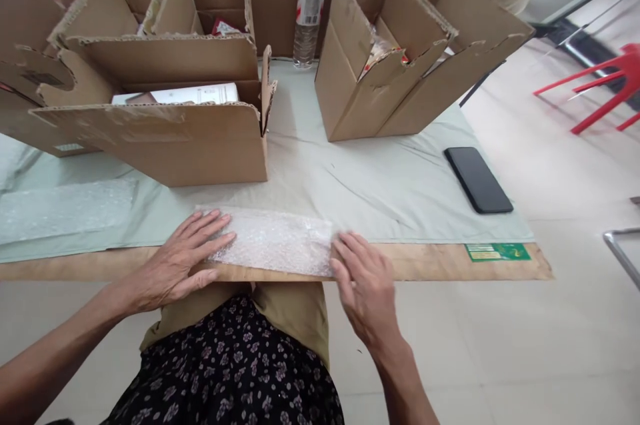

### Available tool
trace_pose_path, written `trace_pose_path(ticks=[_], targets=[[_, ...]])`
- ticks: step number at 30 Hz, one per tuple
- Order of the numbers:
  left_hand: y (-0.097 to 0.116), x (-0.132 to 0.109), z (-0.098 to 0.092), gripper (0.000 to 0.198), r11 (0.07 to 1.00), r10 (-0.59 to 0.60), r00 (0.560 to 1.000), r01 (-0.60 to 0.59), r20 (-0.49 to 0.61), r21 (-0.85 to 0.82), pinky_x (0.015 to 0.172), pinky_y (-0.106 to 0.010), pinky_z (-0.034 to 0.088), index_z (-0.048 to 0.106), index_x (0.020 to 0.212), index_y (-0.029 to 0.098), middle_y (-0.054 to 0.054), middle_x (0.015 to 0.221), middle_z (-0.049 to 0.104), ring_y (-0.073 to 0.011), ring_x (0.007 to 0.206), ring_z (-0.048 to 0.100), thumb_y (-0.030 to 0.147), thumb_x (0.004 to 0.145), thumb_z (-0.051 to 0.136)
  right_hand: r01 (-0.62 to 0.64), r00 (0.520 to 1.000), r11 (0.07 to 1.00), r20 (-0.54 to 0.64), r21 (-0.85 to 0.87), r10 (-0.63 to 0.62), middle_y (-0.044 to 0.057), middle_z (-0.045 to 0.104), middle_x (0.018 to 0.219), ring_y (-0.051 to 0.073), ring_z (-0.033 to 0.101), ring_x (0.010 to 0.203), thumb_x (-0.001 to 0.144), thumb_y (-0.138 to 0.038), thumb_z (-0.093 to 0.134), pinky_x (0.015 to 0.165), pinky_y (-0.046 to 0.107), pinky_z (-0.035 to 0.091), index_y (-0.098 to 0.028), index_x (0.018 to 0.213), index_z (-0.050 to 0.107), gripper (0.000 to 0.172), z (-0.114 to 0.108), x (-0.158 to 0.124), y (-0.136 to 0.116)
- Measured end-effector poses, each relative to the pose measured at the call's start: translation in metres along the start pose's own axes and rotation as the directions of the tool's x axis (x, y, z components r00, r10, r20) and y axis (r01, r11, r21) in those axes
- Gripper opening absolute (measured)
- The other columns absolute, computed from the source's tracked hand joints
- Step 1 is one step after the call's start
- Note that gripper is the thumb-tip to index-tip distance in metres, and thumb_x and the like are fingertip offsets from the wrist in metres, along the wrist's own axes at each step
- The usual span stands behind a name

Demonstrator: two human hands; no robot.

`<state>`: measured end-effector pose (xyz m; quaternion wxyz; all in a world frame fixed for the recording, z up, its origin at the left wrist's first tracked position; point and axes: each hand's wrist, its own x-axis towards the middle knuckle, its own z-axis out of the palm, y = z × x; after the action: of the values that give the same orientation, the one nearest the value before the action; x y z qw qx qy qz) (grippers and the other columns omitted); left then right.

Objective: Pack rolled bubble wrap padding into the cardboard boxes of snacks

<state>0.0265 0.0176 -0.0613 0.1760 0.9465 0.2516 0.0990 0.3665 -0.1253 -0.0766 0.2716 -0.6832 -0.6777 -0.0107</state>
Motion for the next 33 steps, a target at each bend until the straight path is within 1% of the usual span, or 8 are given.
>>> trace_pose_path(ticks=[5, 9, 13, 16, 19, 23, 28, 33], targets=[[0.004, 0.002, -0.009, 0.043, 0.997, -0.079, 0.970, 0.074, -0.230, -0.029, 0.122, -0.060, 0.041, 0.059, 0.144, 0.028, -0.011, 0.154, 0.060, -0.0340, 0.151, 0.045, 0.028, 0.102, 0.058, -0.066, 0.990, 0.998, -0.123, 0.015, 0.067, 0.010, 0.075, 0.126, 0.029, 0.069, 0.121, 0.103, -0.027, 0.056, 0.108, 0.049, 0.050, -0.022, 0.119, 0.071, 0.022, -0.017, 0.004, 0.007], [-0.011, 0.011, -0.002, 0.035, 0.979, -0.172, 0.942, 0.195, -0.290, 0.053, 0.114, -0.061, 0.048, 0.067, 0.131, 0.022, -0.015, 0.141, 0.067, -0.0369, 0.140, 0.055, 0.026, 0.100, 0.053, -0.059, 0.998, 0.998, -0.011, -0.018, 0.059, 0.017, 0.067, 0.140, 0.035, 0.061, 0.131, 0.101, -0.038, 0.058, 0.107, 0.055, 0.049, -0.018, 0.130, 0.065, 0.037, 0.008, 0.037, 0.003], [-0.023, 0.017, 0.005, 0.038, 0.945, -0.258, 0.919, 0.304, -0.298, 0.120, 0.112, -0.064, 0.048, 0.066, 0.127, 0.016, -0.020, 0.140, 0.065, -0.0424, 0.139, 0.054, 0.029, 0.094, 0.054, -0.040, 0.997, 0.999, 0.068, 0.013, 0.039, 0.014, 0.069, 0.136, 0.035, 0.062, 0.129, 0.098, -0.032, 0.057, 0.099, 0.052, 0.051, -0.021, 0.097, 0.066, 0.014, 0.018, 0.051, -0.004], [-0.018, 0.019, 0.006, 0.020, 0.942, -0.272, 0.904, 0.321, -0.329, 0.103, 0.110, -0.060, 0.049, 0.069, 0.104, 0.021, -0.016, 0.136, 0.068, -0.0400, 0.138, 0.055, 0.024, 0.090, 0.054, -0.075, 0.995, 0.986, 0.079, 0.148, 0.064, 0.010, 0.076, 0.115, 0.026, 0.071, 0.105, 0.099, -0.028, 0.055, 0.087, 0.040, 0.055, -0.023, 0.089, 0.060, 0.012, 0.001, 0.041, -0.019], [-0.006, 0.022, 0.006, 0.015, 0.957, -0.222, 0.910, 0.272, -0.350, 0.098, 0.101, -0.052, 0.054, 0.062, 0.088, 0.023, -0.011, 0.113, 0.074, -0.0326, 0.115, 0.067, 0.012, 0.087, 0.052, -0.165, 0.982, 0.943, 0.135, 0.288, 0.130, 0.003, 0.074, 0.084, 0.017, 0.069, 0.073, 0.100, -0.030, 0.056, 0.068, 0.029, 0.055, -0.024, 0.089, 0.061, 0.014, -0.019, 0.019, -0.033], [0.015, 0.039, 0.002, 0.024, 0.976, -0.099, 0.915, 0.165, -0.391, 0.138, 0.085, -0.040, 0.056, 0.060, 0.090, 0.023, -0.005, 0.089, 0.070, -0.0234, 0.088, 0.067, 0.002, 0.087, 0.048, -0.281, 0.960, 0.880, 0.119, 0.384, 0.255, 0.001, 0.076, 0.084, 0.017, 0.072, 0.071, 0.097, -0.034, 0.062, 0.064, 0.026, 0.058, -0.025, 0.101, 0.068, 0.011, -0.030, -0.019, -0.031], [0.051, 0.119, -0.013, 0.024, 0.955, 0.203, 0.907, -0.101, -0.368, 0.278, 0.075, -0.035, 0.053, 0.065, 0.091, 0.020, -0.007, 0.096, 0.072, -0.0210, 0.083, 0.065, 0.007, 0.098, 0.045, -0.502, 0.838, 0.681, 0.104, 0.533, 0.536, 0.002, 0.077, 0.085, 0.017, 0.072, 0.070, 0.095, -0.040, 0.069, 0.063, 0.025, 0.059, -0.022, 0.135, 0.062, 0.044, -0.022, -0.062, -0.018], [0.086, 0.187, -0.012, 0.035, 0.954, 0.292, 0.872, -0.234, -0.393, 0.190, 0.112, -0.052, 0.046, 0.066, 0.125, 0.020, -0.012, 0.139, 0.066, -0.0300, 0.138, 0.056, 0.006, 0.098, 0.048, -0.569, 0.667, 0.322, 0.196, 0.756, 0.719, 0.007, 0.078, 0.096, 0.018, 0.074, 0.082, 0.099, -0.044, 0.065, 0.073, 0.028, 0.062, -0.020, 0.149, 0.046, 0.058, 0.001, -0.076, -0.039]])
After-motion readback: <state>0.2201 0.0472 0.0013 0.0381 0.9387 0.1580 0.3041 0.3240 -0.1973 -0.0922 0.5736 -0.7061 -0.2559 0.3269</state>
